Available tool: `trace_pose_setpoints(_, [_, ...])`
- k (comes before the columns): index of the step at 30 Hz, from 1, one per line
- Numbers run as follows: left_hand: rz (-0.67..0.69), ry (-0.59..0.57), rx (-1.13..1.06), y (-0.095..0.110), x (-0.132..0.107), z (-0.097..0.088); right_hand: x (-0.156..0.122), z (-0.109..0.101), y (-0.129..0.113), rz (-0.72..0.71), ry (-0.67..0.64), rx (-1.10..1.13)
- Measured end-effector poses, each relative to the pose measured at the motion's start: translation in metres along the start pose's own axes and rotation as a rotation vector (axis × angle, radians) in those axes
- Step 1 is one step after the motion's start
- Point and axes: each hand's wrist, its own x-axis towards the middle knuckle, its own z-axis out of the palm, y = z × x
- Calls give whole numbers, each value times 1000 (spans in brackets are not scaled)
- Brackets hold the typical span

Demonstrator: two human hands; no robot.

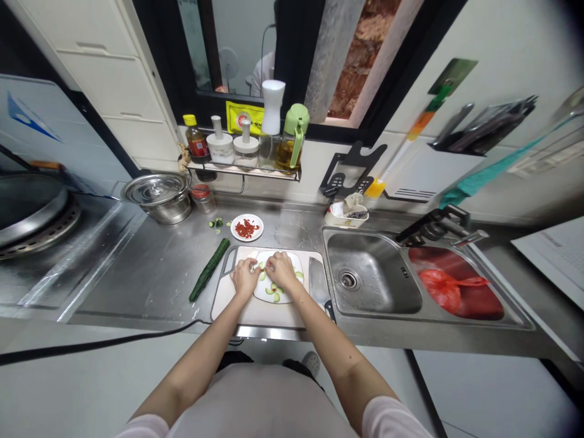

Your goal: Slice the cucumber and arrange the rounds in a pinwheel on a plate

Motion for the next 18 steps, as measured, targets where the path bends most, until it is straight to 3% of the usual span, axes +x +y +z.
trace_pose_setpoints(13, [17,-26,58,4,-1,1,6,7,-4,-22,-54,-36])
trace_pose_setpoints(18, [-5,-9,-9,4,0,-1,4,0,-2,-17,6,20])
